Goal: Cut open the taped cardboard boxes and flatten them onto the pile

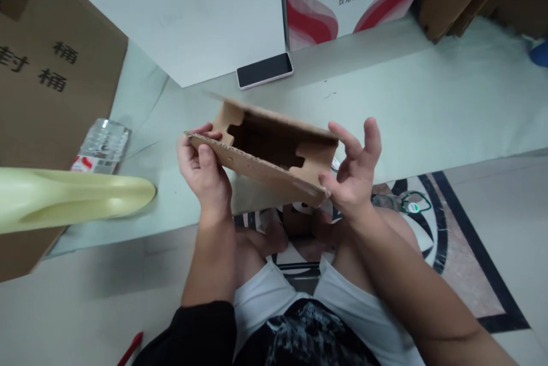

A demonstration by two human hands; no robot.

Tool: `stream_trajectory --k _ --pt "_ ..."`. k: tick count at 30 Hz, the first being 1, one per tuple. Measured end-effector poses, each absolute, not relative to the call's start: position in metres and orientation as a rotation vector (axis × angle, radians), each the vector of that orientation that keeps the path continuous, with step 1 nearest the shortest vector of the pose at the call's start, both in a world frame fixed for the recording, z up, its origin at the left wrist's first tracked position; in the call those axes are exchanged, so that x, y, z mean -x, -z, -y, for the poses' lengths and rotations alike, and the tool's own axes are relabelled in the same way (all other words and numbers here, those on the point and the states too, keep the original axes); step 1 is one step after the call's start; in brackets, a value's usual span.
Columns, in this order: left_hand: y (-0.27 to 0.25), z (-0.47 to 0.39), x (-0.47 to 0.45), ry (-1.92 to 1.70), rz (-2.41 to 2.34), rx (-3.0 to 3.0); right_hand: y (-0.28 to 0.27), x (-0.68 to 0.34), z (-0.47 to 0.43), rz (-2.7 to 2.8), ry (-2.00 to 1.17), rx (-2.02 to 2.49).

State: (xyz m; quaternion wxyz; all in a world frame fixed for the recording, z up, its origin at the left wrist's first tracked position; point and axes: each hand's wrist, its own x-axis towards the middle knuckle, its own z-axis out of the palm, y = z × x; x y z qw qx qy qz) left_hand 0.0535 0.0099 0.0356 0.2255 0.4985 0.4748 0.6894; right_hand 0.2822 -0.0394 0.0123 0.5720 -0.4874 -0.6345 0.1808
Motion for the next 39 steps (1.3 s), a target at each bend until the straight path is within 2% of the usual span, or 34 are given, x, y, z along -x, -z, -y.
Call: stream_trajectory --k 6,9,14,19,23,26,29,34,39 --pt "-0.034 -0.006 -0.041 -1.784 -1.428 -1.585 -0.022 -0.283 0.049 1.524 -0.488 1.005" --pt "-0.039 -0.003 -0.036 -1.607 -1.447 -1.824 -0.025 -0.280 0.054 1.512 -0.543 0.941" --pt "-0.043 -0.005 -0.026 -1.480 -1.373 -2.013 -0.013 -0.283 0.057 1.454 -0.505 1.104" --pt "-0.037 -0.014 -0.002 -1.641 -1.377 -1.663 0.006 -0.280 0.046 1.200 -0.755 1.316" --pt "-0.028 -0.017 0.013 -1.771 -1.408 -1.206 -0.004 -0.261 0.046 1.462 -1.034 1.182" --pt "-0.023 -0.014 0.012 -1.671 -1.413 -0.906 -0.020 -0.247 0.053 1.689 -0.850 1.040" --pt "-0.021 -0.011 0.004 -1.385 -1.293 -0.799 -0.031 -0.240 0.058 1.809 -0.666 0.997" --pt "-0.017 -0.006 -0.015 -0.950 -1.081 -0.659 -0.038 -0.245 0.060 1.738 -0.484 1.063" --pt "-0.024 -0.001 -0.024 -0.494 -1.336 -0.648 -0.038 -0.254 0.058 1.588 -0.352 1.228"
